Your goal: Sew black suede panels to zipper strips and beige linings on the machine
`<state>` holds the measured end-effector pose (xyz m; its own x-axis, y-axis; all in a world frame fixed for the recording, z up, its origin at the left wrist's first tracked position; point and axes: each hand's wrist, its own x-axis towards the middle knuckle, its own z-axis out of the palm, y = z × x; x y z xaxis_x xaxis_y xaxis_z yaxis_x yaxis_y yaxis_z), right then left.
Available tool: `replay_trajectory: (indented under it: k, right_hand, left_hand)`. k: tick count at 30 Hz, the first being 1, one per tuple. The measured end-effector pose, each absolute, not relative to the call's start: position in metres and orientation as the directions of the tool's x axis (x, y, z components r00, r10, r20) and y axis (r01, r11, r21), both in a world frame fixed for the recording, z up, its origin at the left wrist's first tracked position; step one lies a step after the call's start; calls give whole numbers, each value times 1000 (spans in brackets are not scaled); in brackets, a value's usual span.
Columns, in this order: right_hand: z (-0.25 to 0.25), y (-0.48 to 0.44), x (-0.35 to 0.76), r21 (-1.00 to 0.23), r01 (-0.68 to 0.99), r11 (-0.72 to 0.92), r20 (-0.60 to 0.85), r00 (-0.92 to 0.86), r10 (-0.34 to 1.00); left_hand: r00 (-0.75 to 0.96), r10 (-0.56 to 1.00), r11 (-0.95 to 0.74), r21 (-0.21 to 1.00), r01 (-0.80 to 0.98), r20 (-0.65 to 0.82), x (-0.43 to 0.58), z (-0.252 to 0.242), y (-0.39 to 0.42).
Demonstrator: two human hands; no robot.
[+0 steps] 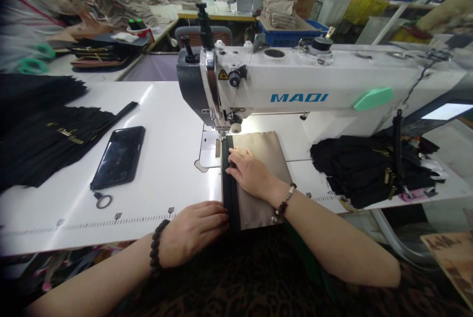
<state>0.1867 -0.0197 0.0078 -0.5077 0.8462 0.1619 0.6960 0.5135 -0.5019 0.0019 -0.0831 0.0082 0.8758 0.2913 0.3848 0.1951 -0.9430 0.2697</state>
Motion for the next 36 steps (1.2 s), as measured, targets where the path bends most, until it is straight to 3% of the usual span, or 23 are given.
replay_trajectory:
  k: [12, 19, 36]
  right_hand:
    - [1, -6, 197, -455, 657, 601, 202, -582, 788]
    - [1, -9, 196, -376, 702, 605, 138, -603, 786]
    - [6, -11, 193, -350, 728, 589, 76, -605, 793]
  left_hand:
    - [898, 301, -943, 237, 231, 321, 2, 9, -85]
    - [890, 301, -948, 211, 239, 342, 2, 5, -85]
    - [901, 309, -945, 203, 255, 304, 1, 3, -86]
